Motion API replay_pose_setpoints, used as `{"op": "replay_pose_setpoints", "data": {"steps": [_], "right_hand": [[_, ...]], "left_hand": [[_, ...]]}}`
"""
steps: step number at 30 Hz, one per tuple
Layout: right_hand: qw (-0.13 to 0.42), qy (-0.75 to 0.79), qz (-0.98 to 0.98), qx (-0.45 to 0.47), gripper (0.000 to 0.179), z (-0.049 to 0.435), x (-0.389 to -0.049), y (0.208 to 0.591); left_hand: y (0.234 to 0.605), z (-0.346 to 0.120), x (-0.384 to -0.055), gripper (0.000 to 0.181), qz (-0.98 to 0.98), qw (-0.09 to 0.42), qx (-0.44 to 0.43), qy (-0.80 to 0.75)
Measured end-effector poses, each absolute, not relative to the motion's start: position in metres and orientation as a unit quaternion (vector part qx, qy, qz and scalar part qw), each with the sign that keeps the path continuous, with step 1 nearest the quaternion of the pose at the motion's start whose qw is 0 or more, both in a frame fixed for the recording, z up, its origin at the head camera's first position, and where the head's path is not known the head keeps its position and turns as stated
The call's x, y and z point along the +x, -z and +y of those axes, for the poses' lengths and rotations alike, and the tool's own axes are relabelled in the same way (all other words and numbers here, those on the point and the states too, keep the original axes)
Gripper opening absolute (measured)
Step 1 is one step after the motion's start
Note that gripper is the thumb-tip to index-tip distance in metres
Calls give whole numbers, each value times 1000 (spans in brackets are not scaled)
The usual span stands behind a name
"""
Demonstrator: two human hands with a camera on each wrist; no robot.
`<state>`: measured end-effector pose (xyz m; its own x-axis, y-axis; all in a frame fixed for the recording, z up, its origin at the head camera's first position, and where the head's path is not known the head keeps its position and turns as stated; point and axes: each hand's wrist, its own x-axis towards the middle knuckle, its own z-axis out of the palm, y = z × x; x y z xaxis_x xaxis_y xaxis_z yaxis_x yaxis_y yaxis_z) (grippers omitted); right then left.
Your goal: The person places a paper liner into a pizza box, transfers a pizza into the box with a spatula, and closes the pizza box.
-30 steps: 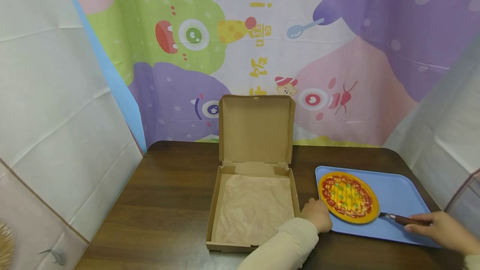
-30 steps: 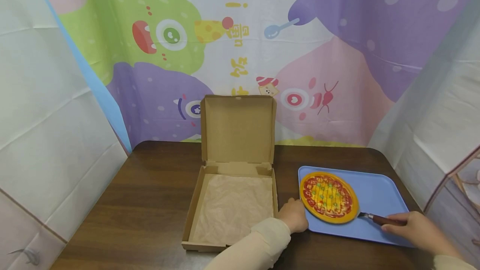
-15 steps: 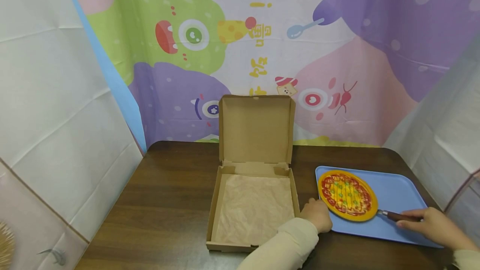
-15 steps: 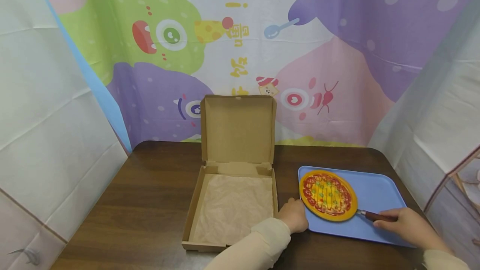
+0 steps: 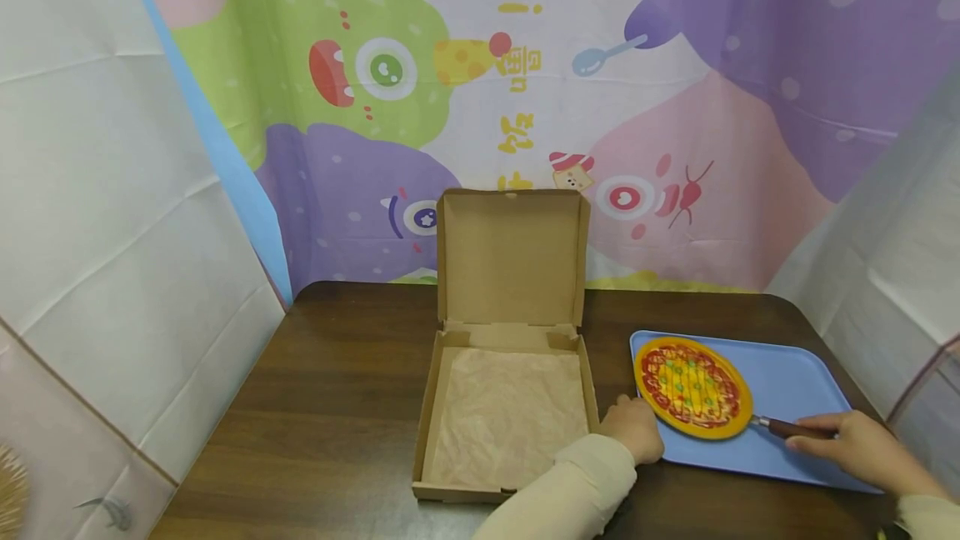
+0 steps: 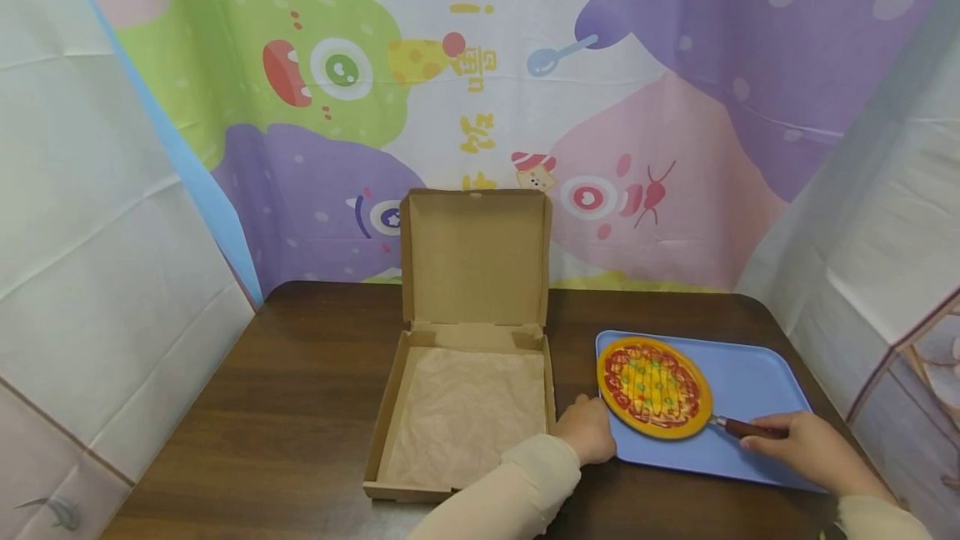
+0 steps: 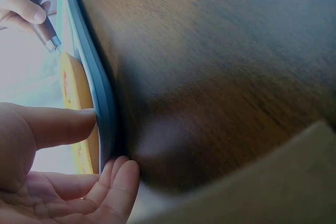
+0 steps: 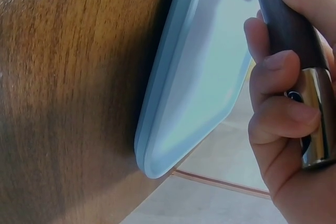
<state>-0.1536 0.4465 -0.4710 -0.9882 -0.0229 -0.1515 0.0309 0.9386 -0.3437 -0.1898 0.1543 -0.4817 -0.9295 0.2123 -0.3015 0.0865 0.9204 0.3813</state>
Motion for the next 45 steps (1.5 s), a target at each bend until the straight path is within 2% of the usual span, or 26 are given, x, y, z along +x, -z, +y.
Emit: {"op": "replay_pose_setpoints", "data": {"steps": [13, 25, 38, 45], "right_hand": [[83, 178, 980, 19, 56, 440, -156, 473], [54, 171, 984, 11, 47, 433, -156, 473], [35, 177, 983, 15, 52, 431, -151, 480], [-1, 191, 981, 10, 45, 431, -144, 485]], "left_hand": [[479, 153, -188, 31, 965, 169, 78, -184], [478, 152, -187, 31, 965, 169, 77, -184], [480, 153, -189, 33, 964, 177, 74, -185], [479, 153, -189, 35, 963, 178, 73, -187]]}}
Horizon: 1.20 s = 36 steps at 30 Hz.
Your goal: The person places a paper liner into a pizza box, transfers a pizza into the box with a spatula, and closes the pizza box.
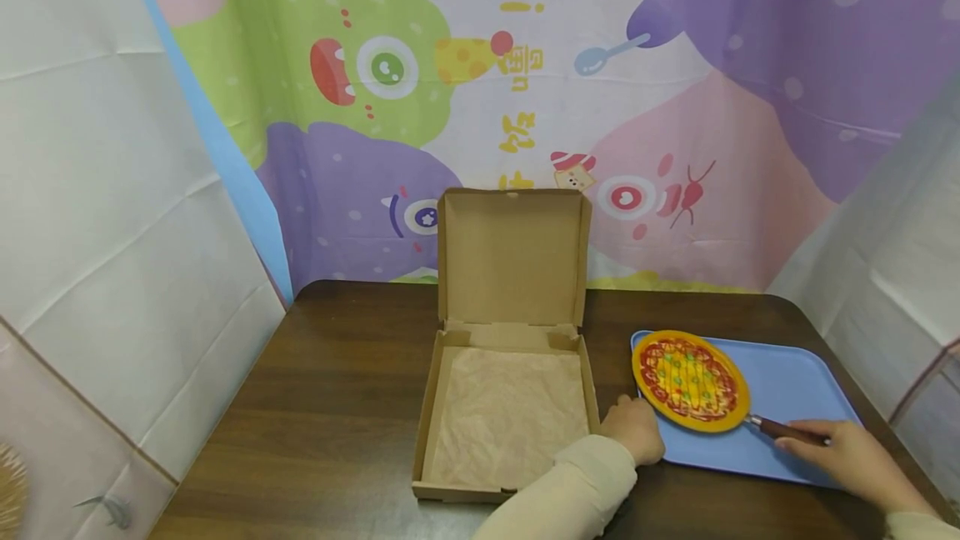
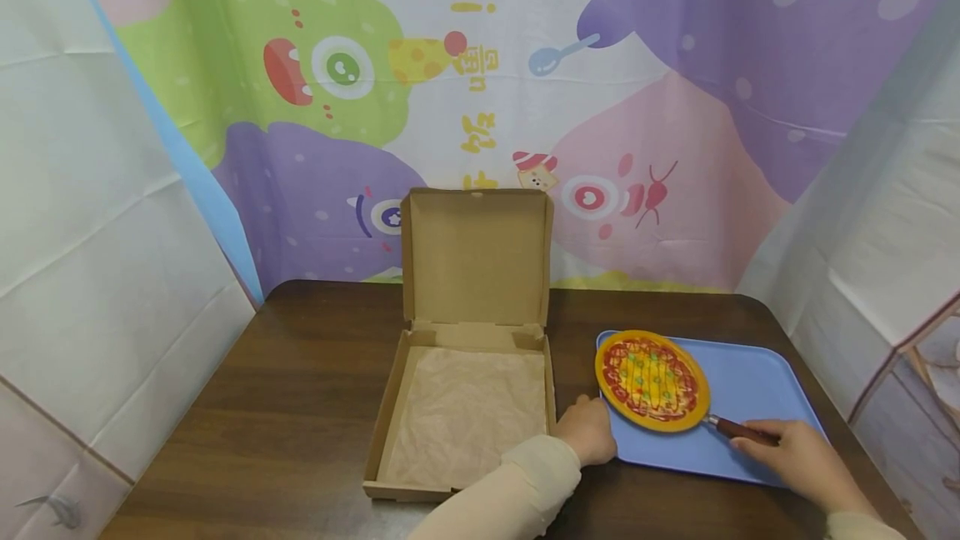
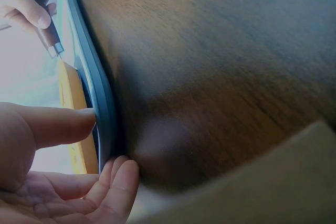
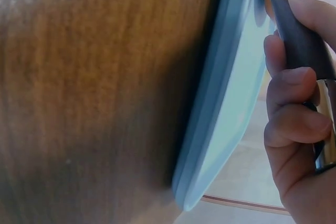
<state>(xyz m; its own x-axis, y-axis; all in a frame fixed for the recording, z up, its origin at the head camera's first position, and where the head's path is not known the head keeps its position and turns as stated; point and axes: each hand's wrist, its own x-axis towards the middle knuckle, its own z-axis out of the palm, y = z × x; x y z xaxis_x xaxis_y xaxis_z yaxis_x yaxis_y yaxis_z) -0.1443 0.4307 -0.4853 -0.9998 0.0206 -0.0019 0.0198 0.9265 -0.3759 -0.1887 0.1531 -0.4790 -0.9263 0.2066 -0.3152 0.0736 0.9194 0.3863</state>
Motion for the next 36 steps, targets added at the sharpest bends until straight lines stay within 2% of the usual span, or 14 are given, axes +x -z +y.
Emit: {"op": "replay_pose_setpoints", "data": {"steps": [8, 15, 20, 26, 36], "right_hand": [[24, -201, -979, -18, 44, 430, -138, 492], [24, -193, -980, -40, 56, 429, -135, 495], [39, -185, -981, -35, 54, 429, -133, 496], [28, -187, -981, -50, 57, 431, -132, 493], [90, -202, -975, -25, 43, 434, -133, 484]], "left_hand": [[481, 154, -190, 35, 964, 181, 69, -181], [481, 155, -190, 37, 967, 179, 71, -169], [481, 154, -190, 36, 967, 177, 76, -166], [482, 154, -190, 35, 967, 175, 74, -172], [480, 153, -188, 36, 968, 169, 77, -170]]}}
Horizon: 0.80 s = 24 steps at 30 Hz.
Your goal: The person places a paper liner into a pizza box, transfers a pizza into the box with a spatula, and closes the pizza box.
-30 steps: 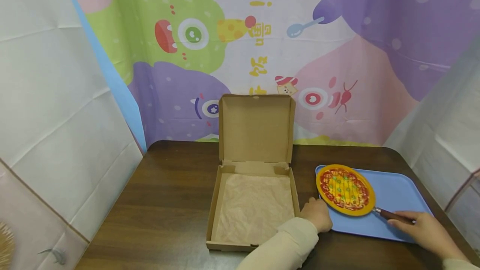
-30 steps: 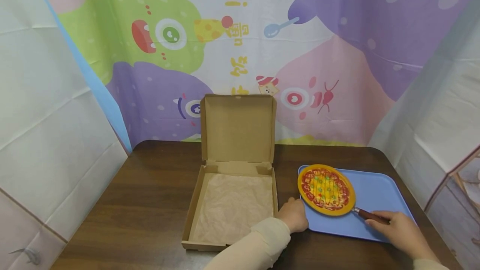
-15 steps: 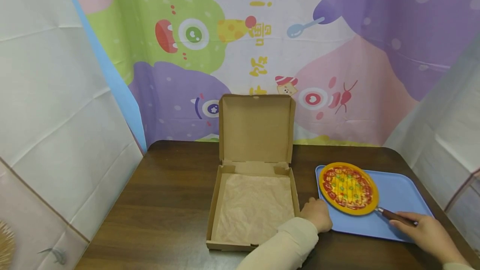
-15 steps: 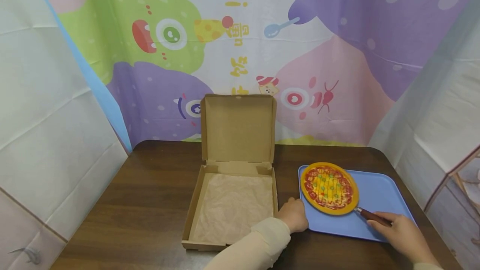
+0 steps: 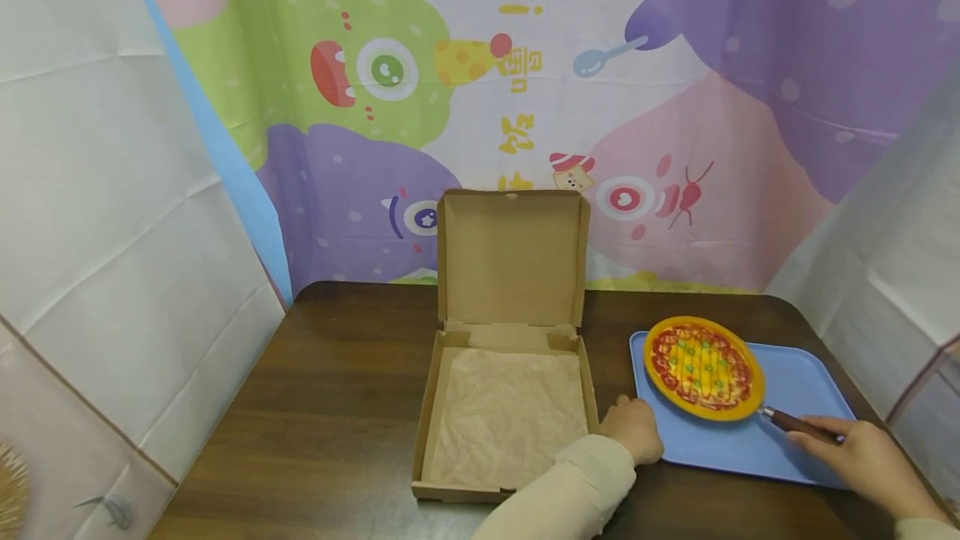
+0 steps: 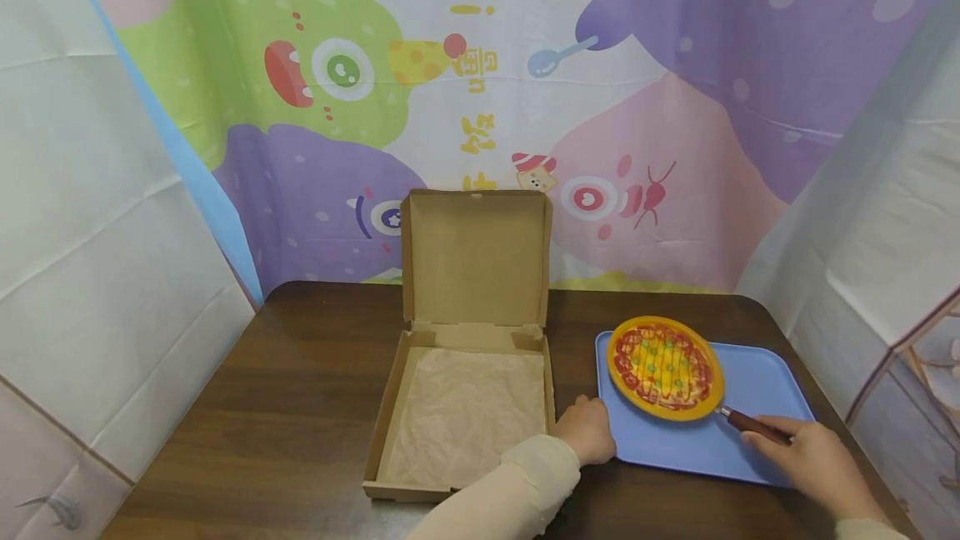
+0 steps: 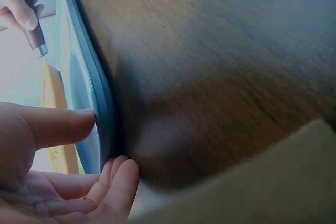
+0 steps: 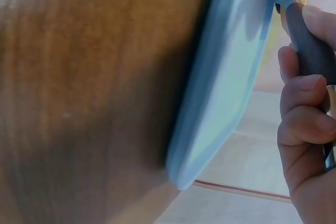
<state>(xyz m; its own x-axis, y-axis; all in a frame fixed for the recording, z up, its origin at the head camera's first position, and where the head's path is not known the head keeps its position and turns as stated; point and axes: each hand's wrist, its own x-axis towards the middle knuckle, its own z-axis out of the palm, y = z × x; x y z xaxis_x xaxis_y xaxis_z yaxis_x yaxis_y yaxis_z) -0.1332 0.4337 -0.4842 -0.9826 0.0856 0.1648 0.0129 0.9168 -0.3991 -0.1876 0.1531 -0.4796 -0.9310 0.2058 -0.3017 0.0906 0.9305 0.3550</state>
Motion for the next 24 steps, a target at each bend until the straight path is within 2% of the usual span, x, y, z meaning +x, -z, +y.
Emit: {"op": "replay_pose_setpoints", "data": {"steps": [6, 12, 21, 24], "right_hand": [[53, -200, -978, -42, 54, 432, -136, 473], [81, -196, -977, -27, 48, 427, -137, 465], [81, -171, -981, -37, 57, 423, -140, 452], [80, -170, -981, -37, 59, 422, -140, 448]], "left_hand": [[480, 153, -187, 36, 969, 165, 81, -165], [480, 150, -187, 32, 965, 167, 83, -184], [473, 144, -188, 18, 949, 181, 106, -237], [468, 141, -187, 19, 945, 178, 122, -246]]}}
